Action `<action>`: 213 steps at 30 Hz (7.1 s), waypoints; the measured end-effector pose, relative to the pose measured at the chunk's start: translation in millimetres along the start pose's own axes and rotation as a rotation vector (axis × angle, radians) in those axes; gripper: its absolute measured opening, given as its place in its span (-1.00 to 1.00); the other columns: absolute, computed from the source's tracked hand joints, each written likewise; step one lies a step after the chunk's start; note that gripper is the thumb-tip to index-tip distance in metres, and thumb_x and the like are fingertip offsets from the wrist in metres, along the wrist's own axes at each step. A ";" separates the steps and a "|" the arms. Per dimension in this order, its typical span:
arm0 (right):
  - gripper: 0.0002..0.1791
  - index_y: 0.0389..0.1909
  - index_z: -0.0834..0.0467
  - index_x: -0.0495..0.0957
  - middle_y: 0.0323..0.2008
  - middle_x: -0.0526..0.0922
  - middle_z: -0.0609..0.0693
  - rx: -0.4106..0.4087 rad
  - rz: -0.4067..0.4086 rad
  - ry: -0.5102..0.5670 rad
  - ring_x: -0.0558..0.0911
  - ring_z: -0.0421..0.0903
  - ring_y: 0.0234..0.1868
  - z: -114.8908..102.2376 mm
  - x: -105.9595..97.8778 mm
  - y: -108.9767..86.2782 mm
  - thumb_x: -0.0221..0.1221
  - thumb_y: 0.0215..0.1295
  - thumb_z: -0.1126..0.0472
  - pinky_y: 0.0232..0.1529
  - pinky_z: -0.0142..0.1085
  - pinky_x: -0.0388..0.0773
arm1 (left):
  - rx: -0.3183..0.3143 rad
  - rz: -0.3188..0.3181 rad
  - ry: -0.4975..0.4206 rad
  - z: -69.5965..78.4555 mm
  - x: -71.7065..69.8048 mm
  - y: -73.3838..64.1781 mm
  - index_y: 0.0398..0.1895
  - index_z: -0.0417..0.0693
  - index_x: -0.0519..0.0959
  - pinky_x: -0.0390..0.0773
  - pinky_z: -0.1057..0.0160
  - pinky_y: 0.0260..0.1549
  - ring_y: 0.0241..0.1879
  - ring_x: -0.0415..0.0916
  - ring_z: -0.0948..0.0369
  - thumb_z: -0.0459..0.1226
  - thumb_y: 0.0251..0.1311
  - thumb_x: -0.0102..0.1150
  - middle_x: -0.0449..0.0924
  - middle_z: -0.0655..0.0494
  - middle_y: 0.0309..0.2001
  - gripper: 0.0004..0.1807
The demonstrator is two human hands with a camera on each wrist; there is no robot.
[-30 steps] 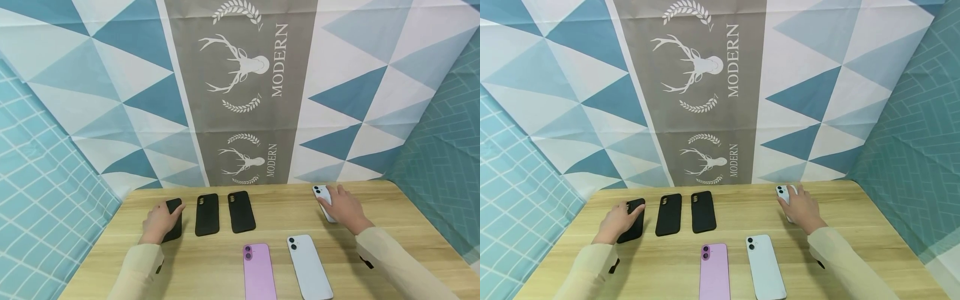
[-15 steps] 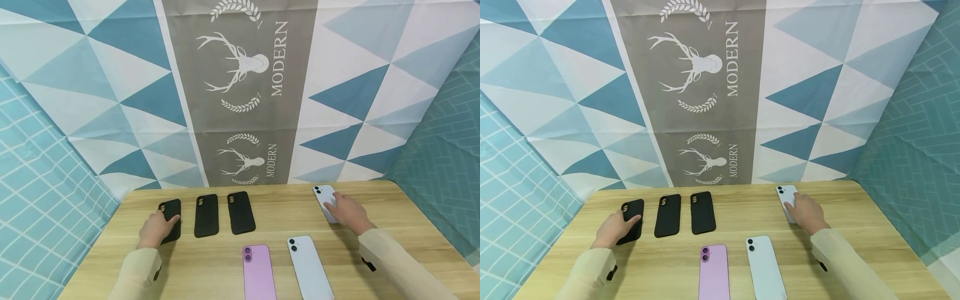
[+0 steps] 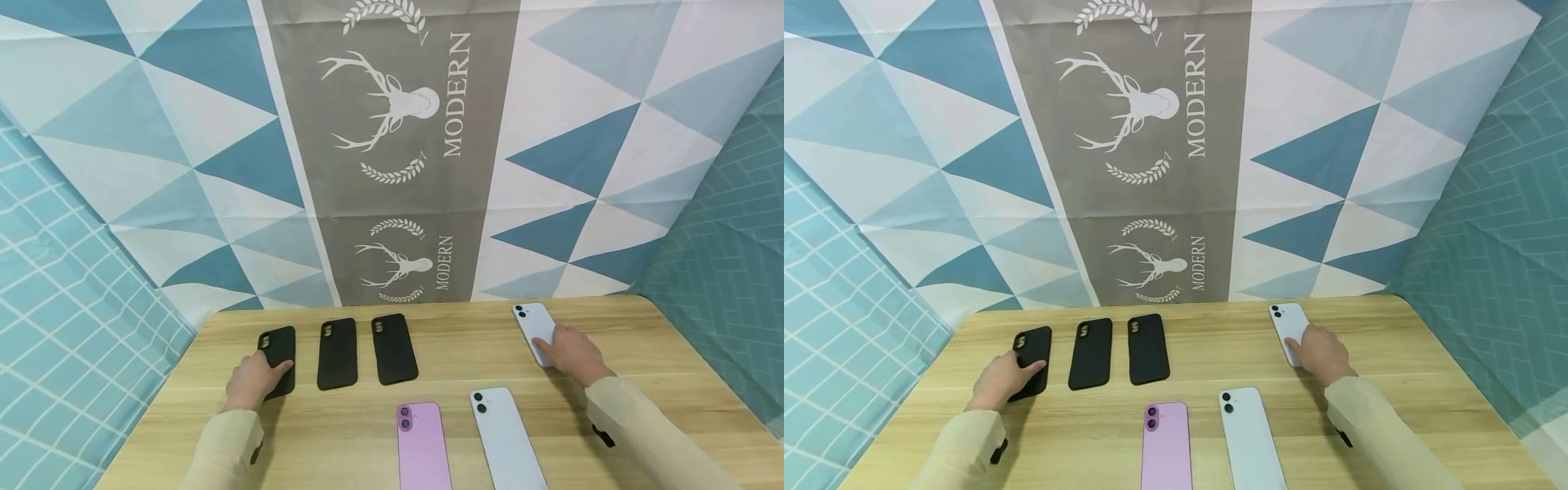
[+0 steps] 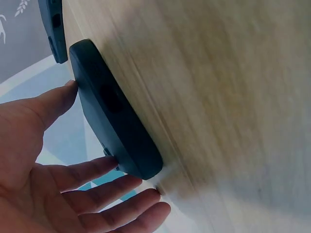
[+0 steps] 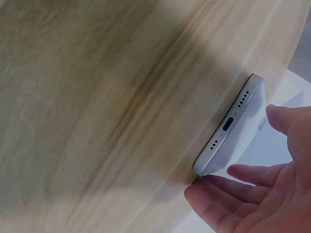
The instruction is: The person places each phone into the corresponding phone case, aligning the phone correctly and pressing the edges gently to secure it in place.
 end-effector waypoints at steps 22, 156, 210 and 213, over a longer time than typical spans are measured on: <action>-0.43 -0.62 0.28 0.46 -0.65 0.41 0.07 0.044 0.032 0.079 0.38 -0.05 -0.57 6.3 3.9 4.6 0.13 0.19 -0.19 -0.69 -0.34 0.29 | -0.045 0.049 -0.027 1.1 -3.2 -0.6 0.01 -0.67 0.30 0.50 -0.20 -0.22 -0.18 0.45 -0.32 0.14 0.11 0.13 0.41 -0.57 -0.13 -0.10; -0.43 0.30 0.58 -0.04 0.33 0.01 0.50 0.140 -0.176 1.007 0.04 0.35 0.38 -21.7 17.6 -7.9 -0.27 0.46 0.25 0.40 0.12 0.05 | -0.005 -0.265 -0.842 10.7 0.4 -16.3 0.24 -0.58 0.17 0.67 0.35 -0.33 -0.39 0.58 0.30 -0.26 0.30 0.07 0.57 0.07 -0.31 -0.37; -0.47 0.24 0.59 0.09 0.22 0.19 0.45 0.094 -0.195 0.979 0.20 0.31 0.27 -50.9 24.1 -15.5 -0.25 0.47 0.22 0.35 0.14 0.11 | -0.001 -0.244 -0.871 19.9 9.8 -19.8 0.20 -0.60 0.22 0.68 0.32 -0.38 -0.42 0.56 0.26 -0.30 0.29 0.06 0.57 -0.05 -0.29 -0.42; -0.46 0.25 0.58 0.08 0.23 0.17 0.45 0.092 -0.204 0.980 0.17 0.31 0.29 -52.5 24.6 -16.1 -0.26 0.47 0.21 0.37 0.15 0.08 | -0.001 -0.247 -0.867 20.2 11.2 -19.1 0.20 -0.60 0.22 0.68 0.30 -0.36 -0.42 0.56 0.25 -0.30 0.30 0.06 0.57 -0.06 -0.28 -0.43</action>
Point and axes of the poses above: each hand's wrist, its own y-axis towards the middle knuckle, its own x-axis out of the palm, z = x × y, the point moved 10 cm from there along y, towards the middle knuckle
